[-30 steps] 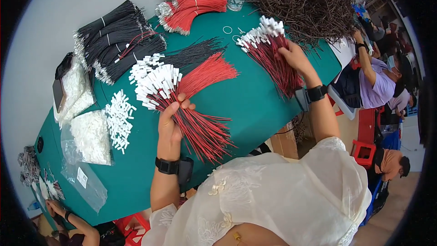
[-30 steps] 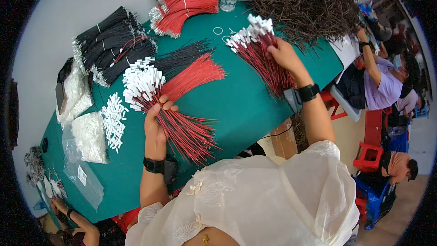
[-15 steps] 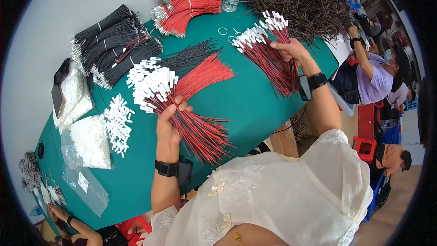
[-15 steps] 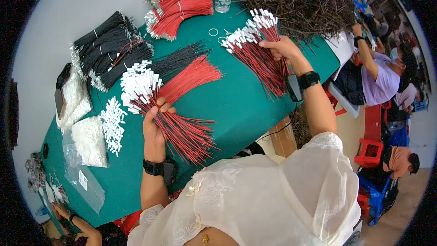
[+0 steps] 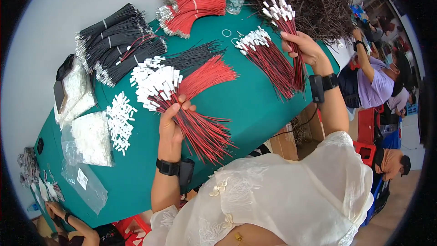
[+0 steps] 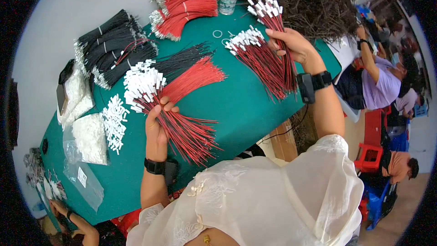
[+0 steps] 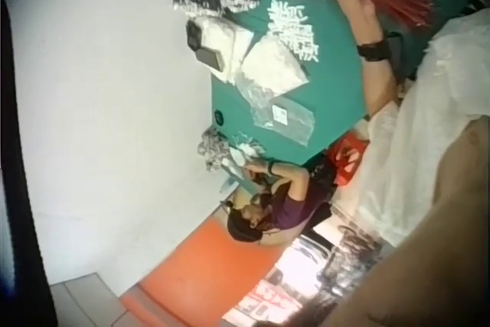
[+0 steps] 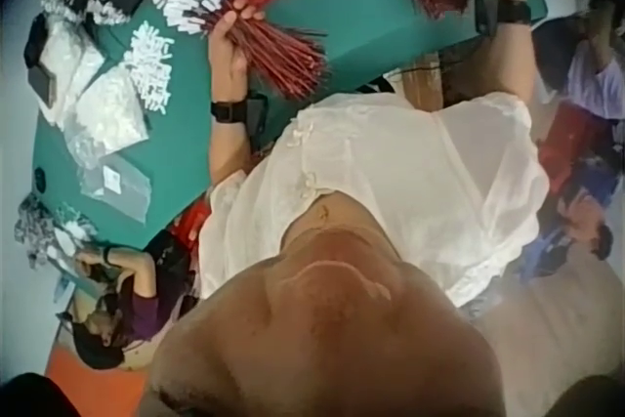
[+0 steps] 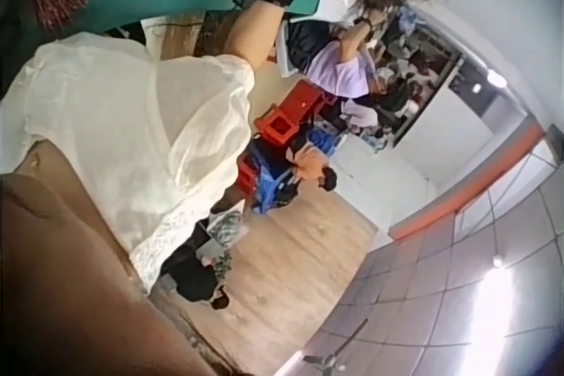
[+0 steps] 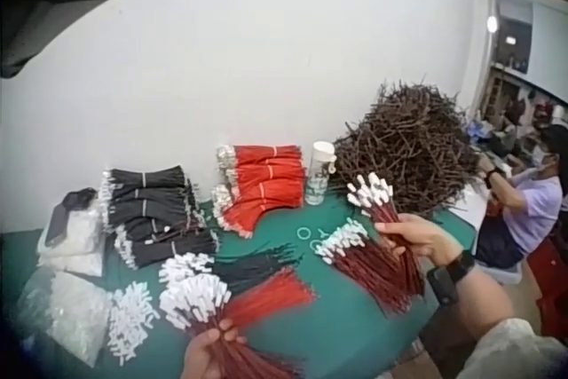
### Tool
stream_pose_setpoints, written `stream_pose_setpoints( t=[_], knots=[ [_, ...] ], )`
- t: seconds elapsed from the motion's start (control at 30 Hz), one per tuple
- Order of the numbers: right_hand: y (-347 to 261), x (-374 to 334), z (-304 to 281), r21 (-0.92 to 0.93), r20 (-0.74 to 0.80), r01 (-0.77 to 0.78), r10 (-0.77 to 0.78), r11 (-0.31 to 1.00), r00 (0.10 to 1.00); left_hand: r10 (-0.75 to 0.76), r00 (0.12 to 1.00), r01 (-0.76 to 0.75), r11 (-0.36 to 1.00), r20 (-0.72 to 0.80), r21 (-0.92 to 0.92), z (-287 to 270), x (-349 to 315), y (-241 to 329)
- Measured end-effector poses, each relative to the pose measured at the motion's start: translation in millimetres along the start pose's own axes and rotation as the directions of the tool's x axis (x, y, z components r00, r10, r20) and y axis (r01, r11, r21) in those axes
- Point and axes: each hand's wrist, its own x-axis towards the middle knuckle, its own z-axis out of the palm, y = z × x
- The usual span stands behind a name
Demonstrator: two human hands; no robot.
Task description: The person picks up a red wire and a white connector, fits them together by hand, and repeats this process several times. They then gather the assembled wires into a bundle and secure them with a rubber band.
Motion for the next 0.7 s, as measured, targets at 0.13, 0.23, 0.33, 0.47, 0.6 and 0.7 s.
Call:
stream_pose_setpoints(
  t=[0.13,0.23,0.33,0.47,0.6,0.7],
  knots=[
    [-14.9,-12.7,52.5,0.058,0.161,0.048,-0.057,0.997,0.985,-0.003,0.999,0.005,0.999,-0.051,0.044,-9.9,0.9,-2.1],
    [-9.7,-21.6,107.3,0.049,0.282,0.004,-0.018,0.999,0.959,0.036,0.999,-0.036,0.999,-0.017,-0.007,-10.5,5.6,-7.8],
    [-3.4,-19.2,174.6,0.047,0.435,-0.138,0.104,0.989,0.894,0.061,0.998,-0.062,0.998,-0.022,-0.033,-14.2,5.9,-4.9],
    [24.1,-8.7,237.6,0.017,0.544,-0.010,-0.001,1.000,0.839,0.063,0.998,-0.063,0.993,-0.001,-0.095,-3.7,2.4,-2.6],
    [61.6,-1.6,272.9,-0.173,0.341,0.668,-0.593,0.724,0.730,0.110,0.990,-0.117,0.989,-0.086,-0.085,-4.4,1.7,5.8],
    [53.2,-5.9,276.0,-0.384,0.408,0.701,-0.571,0.600,0.712,0.173,0.979,-0.178,0.983,-0.105,-0.039,-3.4,3.7,5.0]
  ],
)
